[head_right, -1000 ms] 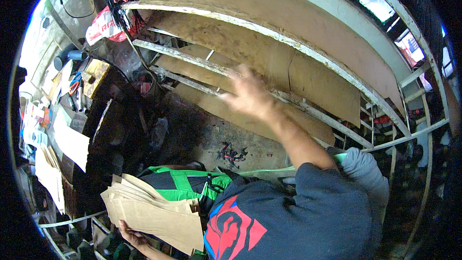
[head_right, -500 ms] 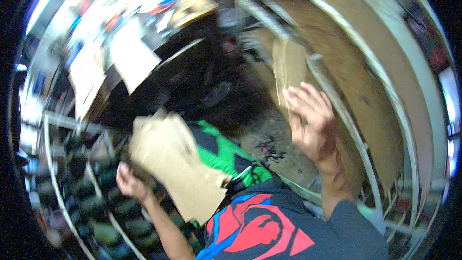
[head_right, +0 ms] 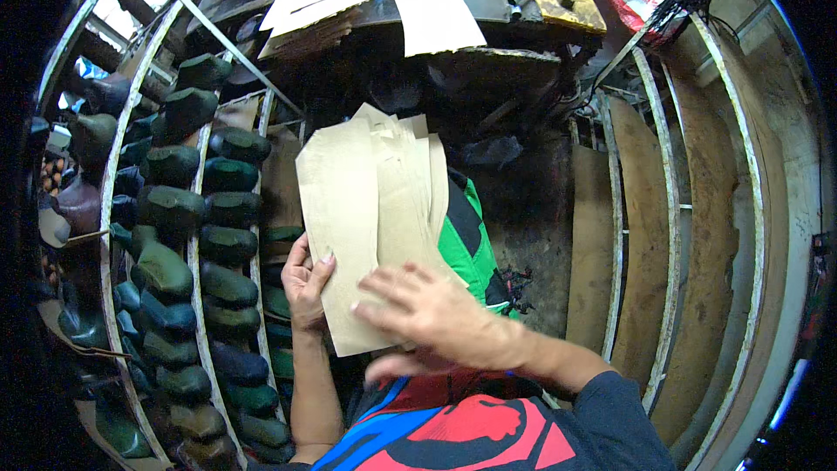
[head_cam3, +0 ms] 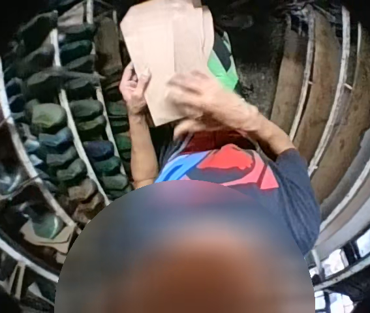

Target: The person sits on the floor and repeatedly picks up stacks of pre-cut cardboard pieces from a nearby shelf. They use a marker to write numbers on the pieces, then place them back on the shelf. The process is repeated multiple times with different stacks.

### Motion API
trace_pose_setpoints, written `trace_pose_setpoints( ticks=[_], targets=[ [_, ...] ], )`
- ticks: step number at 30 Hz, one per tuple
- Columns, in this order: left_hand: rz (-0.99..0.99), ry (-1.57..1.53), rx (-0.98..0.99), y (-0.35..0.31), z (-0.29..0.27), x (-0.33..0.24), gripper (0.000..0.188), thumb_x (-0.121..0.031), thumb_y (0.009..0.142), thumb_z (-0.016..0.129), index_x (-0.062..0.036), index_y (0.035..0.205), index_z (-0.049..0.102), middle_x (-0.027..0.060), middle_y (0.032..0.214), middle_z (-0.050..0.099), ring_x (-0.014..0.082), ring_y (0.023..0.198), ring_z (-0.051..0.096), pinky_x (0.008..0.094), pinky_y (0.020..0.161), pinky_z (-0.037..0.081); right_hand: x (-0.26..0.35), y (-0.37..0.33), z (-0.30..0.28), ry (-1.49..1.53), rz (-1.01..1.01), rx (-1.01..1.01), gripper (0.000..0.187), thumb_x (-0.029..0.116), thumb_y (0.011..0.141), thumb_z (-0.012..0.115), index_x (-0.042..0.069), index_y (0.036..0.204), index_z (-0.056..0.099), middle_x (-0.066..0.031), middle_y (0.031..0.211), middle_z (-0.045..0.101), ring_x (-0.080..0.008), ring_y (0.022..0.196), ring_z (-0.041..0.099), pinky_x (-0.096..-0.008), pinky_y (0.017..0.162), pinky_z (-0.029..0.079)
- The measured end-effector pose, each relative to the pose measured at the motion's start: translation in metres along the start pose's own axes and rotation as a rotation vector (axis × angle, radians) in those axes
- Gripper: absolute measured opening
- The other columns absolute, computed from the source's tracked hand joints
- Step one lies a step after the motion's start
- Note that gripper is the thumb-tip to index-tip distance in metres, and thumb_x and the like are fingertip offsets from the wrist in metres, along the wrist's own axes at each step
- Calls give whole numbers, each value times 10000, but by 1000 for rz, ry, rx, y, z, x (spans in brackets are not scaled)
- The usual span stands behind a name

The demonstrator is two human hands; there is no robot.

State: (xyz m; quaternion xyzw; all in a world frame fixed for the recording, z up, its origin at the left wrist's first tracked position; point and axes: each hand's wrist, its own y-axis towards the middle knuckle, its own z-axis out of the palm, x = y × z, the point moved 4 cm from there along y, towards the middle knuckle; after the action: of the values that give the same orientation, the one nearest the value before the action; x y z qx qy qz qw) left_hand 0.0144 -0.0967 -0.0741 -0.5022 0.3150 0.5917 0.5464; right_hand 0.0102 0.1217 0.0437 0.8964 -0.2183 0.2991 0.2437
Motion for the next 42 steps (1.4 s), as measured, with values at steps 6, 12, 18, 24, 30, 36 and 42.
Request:
trace_pose_setpoints(
  ticks=[6, 12, 18, 24, 30, 36, 42],
  targets=[
    [-38, -62, -62, -4, -18, 14, 523, -52, 1017, 662, 94, 1477, 462, 202, 1200, 733, 188, 1040, 720, 309, 913, 575, 27, 8, -115, 399, -182, -425, 497, 446, 864, 860, 67, 1162, 740, -129, 1043, 767, -263, 837, 740, -375, 761, 566],
    [-64, -36, -94, -3, -6, 22, 511, -62, 1017, 675, 84, 1468, 486, 198, 1185, 742, 177, 987, 732, 300, 863, 591, 37, 23, -134, 145, -311, -436, 367, 399, 911, 824, 60, 1039, 764, -76, 796, 740, -200, 678, 713, -333, 606, 523],
    [-87, 110, -91, -4, -2, 25, 487, -78, 1016, 680, 75, 1447, 512, 169, 1102, 762, 145, 931, 722, 268, 820, 577, -38, 32, -151, -170, 115, -632, 164, 16, 900, 729, -19, 1057, 762, -125, 925, 769, -147, 817, 735, -275, 754, 580],
    [-41, 161, -100, -8, -1, 24, 460, -77, 1027, 670, 80, 1436, 526, 145, 1056, 771, 118, 890, 709, 253, 783, 565, -196, 71, -195, -292, 474, -680, 440, 329, 870, 728, -1, 1161, 753, -235, 1010, 770, -334, 913, 764, -410, 881, 594],
    [-4, 213, -94, -13, 3, 20, 456, -72, 1030, 664, 74, 1440, 529, 144, 1066, 769, 116, 901, 705, 248, 780, 561, -292, 89, -245, -550, 740, -824, 334, 242, 862, 679, 84, 1139, 779, -192, 1107, 762, -357, 1052, 727, -442, 955, 562],
    [-14, 215, -135, -14, 9, 14, 433, -73, 1023, 676, 76, 1409, 551, 137, 1048, 769, 108, 885, 699, 242, 766, 555, -314, 107, -283, -603, 767, -734, 311, 183, 825, 657, 110, 1101, 780, -177, 1126, 759, -365, 1090, 716, -461, 968, 557],
    [-29, 301, -108, -13, 14, 12, 425, -71, 1009, 700, 90, 1382, 575, 125, 996, 765, 87, 838, 668, 224, 725, 534, -319, 120, -311, -555, 887, -631, 327, 189, 826, 682, 128, 1142, 743, -173, 1120, 756, -353, 1082, 720, -471, 941, 562]
  ],
)
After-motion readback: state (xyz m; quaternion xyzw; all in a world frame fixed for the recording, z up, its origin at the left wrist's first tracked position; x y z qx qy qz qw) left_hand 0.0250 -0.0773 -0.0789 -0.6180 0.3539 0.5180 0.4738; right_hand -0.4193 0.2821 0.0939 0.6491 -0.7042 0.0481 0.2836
